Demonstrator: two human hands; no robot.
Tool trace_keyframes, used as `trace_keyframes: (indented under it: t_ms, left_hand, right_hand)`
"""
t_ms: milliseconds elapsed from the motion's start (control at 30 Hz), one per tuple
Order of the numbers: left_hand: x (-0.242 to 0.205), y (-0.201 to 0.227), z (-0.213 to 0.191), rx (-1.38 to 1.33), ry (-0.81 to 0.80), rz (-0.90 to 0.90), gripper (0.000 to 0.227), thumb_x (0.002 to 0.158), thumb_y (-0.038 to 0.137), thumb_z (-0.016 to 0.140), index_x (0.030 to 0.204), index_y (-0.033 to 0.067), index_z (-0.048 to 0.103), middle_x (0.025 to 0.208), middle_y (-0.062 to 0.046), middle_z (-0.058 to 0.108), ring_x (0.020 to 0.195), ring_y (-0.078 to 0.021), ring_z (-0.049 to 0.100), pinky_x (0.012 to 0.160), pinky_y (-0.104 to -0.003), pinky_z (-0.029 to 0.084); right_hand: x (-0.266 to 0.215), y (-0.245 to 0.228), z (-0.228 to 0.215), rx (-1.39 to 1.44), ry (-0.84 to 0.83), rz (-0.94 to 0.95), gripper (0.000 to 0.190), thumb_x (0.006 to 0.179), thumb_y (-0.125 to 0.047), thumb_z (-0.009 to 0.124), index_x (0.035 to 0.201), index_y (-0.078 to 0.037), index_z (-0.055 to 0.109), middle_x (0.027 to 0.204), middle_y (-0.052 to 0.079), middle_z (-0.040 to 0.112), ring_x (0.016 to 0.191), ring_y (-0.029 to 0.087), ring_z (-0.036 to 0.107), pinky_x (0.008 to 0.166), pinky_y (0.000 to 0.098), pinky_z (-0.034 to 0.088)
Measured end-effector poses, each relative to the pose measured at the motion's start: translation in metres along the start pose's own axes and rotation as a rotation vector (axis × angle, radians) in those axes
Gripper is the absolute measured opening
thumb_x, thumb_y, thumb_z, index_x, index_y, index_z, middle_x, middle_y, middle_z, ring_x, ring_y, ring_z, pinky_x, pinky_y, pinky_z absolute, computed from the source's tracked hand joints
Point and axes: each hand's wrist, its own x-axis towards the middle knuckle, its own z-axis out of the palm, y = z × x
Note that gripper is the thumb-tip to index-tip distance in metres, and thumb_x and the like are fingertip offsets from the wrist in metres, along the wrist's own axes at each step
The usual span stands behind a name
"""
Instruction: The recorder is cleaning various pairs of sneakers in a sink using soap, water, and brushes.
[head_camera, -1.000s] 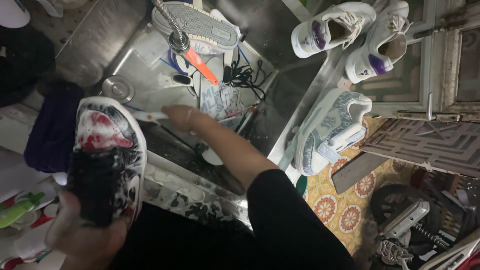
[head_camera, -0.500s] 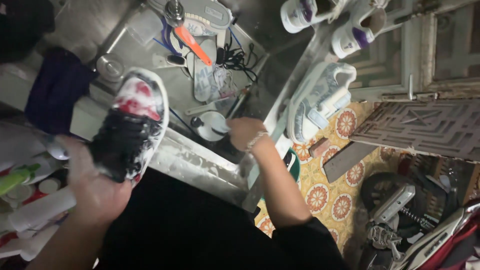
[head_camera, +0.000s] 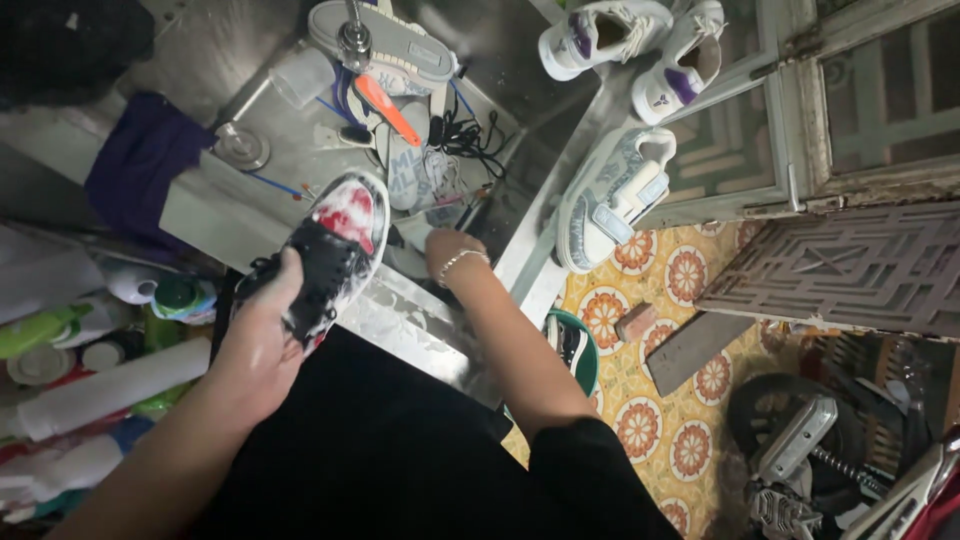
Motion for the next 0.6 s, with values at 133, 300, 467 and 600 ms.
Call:
trace_keyframes:
  t_ms: [133,300,467,600]
  left_hand:
    - [-0.001,-0.008,-0.002,-0.211,-0.137,0.050,0.040,0.101,0.052,0.051,0.117,0.0175,0.064,0.102,0.004,0.069,0.083,-0.0104,0.063,0.068,-0.029,0.046]
    - [0.006,-0.016,-0.008,-0.251,-0.280,0.144,0.051,0.105,0.062,0.044,0.114,0.0154,0.064,0.098,0.001,0.068,0.079,-0.0140,0.061,0.062,-0.032,0.043]
    - [0.016,-0.020,-0.001,-0.316,-0.277,-0.007,0.044,0.104,0.056,0.048,0.116,0.0174,0.064,0.102,0.002,0.070,0.084,-0.0128,0.062,0.068,-0.030,0.045]
    - [0.016,-0.021,0.028,-0.305,-0.325,-0.024,0.038,0.106,0.045,0.051,0.123,0.0143,0.064,0.112,-0.001,0.071,0.094,-0.0152,0.065,0.078,-0.033,0.047]
  right_hand:
    - [0.025,0.001,0.039,0.079,0.075,-0.031,0.035,0.090,-0.010,0.060,0.123,0.001,0.066,0.128,0.027,0.063,0.116,0.042,0.066,0.091,0.0488,0.056]
    - [-0.062,0.020,-0.006,0.209,0.217,-0.115,0.042,0.091,-0.007,0.055,0.133,-0.005,0.062,0.120,0.024,0.068,0.113,0.039,0.068,0.093,0.0472,0.055]
    - [-0.160,0.027,-0.026,0.764,0.734,-0.247,0.049,0.096,-0.014,0.068,0.143,-0.005,0.058,0.109,0.021,0.071,0.099,0.036,0.070,0.090,0.0405,0.055]
    - [-0.195,-0.001,-0.035,1.019,0.817,-0.498,0.044,0.105,-0.017,0.067,0.146,-0.005,0.057,0.121,0.019,0.071,0.105,0.033,0.072,0.094,0.0388,0.056]
